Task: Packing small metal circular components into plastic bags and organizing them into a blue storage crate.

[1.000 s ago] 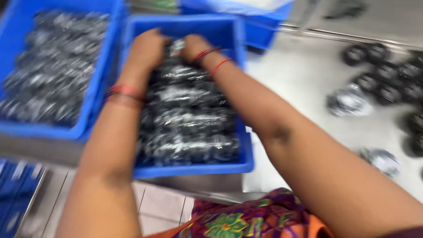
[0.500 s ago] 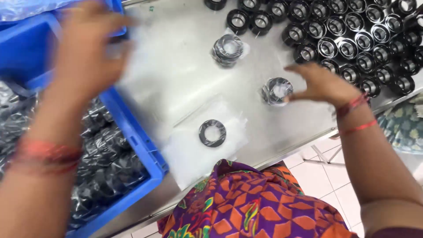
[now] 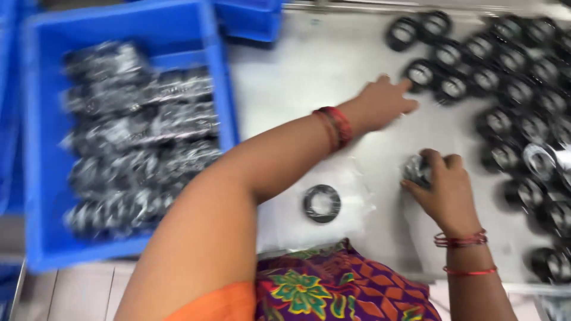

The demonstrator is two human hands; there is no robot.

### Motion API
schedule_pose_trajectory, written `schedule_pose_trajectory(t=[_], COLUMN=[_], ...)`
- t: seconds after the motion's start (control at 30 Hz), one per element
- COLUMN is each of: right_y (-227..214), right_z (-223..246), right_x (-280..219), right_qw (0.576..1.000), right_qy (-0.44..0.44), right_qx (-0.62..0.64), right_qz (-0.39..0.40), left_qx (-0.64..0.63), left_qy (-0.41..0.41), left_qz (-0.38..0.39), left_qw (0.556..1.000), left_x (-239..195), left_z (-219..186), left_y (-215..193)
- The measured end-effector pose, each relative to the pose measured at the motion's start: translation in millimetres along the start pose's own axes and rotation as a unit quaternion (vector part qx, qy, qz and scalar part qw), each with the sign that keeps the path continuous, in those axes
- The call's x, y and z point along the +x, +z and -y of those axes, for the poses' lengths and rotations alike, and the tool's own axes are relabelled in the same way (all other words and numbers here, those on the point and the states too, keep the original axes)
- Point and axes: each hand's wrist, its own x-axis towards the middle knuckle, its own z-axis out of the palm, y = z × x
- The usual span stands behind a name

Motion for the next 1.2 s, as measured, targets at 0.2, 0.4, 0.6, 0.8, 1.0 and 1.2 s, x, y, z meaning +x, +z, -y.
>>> schedule_pose_trajectory(t=[0.2,0.4,0.6,0.8,1.0,1.2], right_y=[2.6,27.9,3.3,-11.7,11.6,97.3], right_z=[7.9,4.1,137.7,249.4,341.7,376.7], right_x=[48.4,75.9,94.1,162.8,224.3,264.5], right_qw=[0.999,0.817,0.570,0.642,0.670,0.632], right_qy=[-0.001,0.016,-0.158,-0.256,-0.244,-0.100], right_qx=[0.007,0.569,0.788,0.676,0.624,0.721], right_qz=[0.037,0.094,0.171,0.257,0.321,0.266], left_qx=[0.050,-0.377,-0.296,-0.220,-0.137,-0.139], left_qy=[0.042,-0.222,-0.011,-0.110,-0.139,-0.125], left_qz=[-0.052,0.019,-0.175,-0.330,-0.376,-0.313], left_qw=[0.997,0.899,0.939,0.911,0.906,0.931], left_x=[-5.7,-49.4,-152.2,-242.2,-278.0,-313.9], left_z=[25.7,18.8,27.5,55.2,150.0,208.6], left_y=[19.9,-47.3,-125.1,-191.8,-208.9,-214.2])
